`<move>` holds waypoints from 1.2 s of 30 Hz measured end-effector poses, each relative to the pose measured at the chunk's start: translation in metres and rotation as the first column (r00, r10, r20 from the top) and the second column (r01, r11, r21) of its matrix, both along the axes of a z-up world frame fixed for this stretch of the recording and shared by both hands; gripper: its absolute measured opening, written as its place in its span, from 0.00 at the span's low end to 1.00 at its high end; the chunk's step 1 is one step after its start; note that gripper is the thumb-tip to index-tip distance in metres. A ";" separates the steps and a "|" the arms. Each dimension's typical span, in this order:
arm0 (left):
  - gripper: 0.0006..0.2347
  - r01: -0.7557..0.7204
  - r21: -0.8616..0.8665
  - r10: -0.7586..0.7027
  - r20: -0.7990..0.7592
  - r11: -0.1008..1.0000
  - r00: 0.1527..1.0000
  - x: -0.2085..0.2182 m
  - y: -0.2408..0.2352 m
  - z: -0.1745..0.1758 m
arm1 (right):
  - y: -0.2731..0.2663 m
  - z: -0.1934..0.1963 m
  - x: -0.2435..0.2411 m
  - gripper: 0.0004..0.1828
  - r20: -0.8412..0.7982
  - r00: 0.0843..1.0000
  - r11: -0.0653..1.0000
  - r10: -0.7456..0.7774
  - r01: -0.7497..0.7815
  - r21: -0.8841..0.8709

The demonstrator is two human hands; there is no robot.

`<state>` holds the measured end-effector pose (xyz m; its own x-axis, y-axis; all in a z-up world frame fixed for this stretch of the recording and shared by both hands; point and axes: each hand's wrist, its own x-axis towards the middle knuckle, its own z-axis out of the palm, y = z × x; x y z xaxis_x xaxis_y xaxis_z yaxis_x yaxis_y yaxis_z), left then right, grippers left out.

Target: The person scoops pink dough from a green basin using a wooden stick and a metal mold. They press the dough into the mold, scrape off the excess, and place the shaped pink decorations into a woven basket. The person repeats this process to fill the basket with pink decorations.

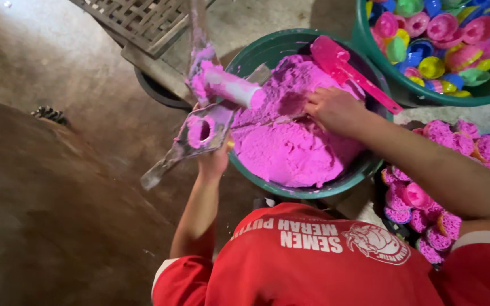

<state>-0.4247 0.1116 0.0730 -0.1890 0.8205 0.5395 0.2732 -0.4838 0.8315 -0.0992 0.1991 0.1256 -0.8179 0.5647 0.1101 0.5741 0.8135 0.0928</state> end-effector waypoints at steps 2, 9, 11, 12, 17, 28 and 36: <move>0.06 -0.034 0.093 0.064 -0.348 0.995 0.935 0.006 0.005 -0.007 | 0.009 -0.013 0.002 0.11 -0.004 0.998 0.998 0.058 -0.059 -0.015; 0.13 0.072 -0.023 -0.071 0.039 0.997 0.997 0.020 0.010 -0.018 | -0.009 0.030 0.006 0.15 -0.132 0.982 0.959 -0.138 0.100 -0.264; 0.22 0.045 0.116 -0.045 -0.005 0.992 0.999 0.025 0.012 -0.020 | -0.031 0.050 0.018 0.19 0.257 0.858 0.738 -0.444 0.513 -0.438; 0.21 0.041 0.116 -0.037 -0.043 0.992 0.998 0.028 0.013 -0.021 | -0.044 0.054 0.019 0.22 0.238 0.869 0.772 -0.434 0.495 -0.399; 0.24 0.084 0.060 -0.090 0.087 0.995 0.992 0.025 0.011 -0.022 | -0.096 0.035 -0.008 0.30 0.214 0.877 0.818 -0.430 0.479 -0.320; 0.16 -0.026 0.177 0.068 -0.237 0.984 0.969 0.025 0.013 -0.033 | -0.152 0.019 -0.032 0.37 0.119 0.937 0.792 -0.330 0.343 -0.504; 0.25 -0.058 -0.118 0.055 -0.026 0.991 0.998 0.015 0.027 0.048 | -0.159 0.084 0.038 0.21 0.033 0.793 0.490 -0.608 0.408 -0.771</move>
<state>-0.4098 0.1390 0.1206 -0.2259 0.8675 0.4432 0.3163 -0.3650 0.8756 -0.0614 0.0402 0.2098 -0.3684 0.8428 -0.3924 0.8292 0.1071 -0.5486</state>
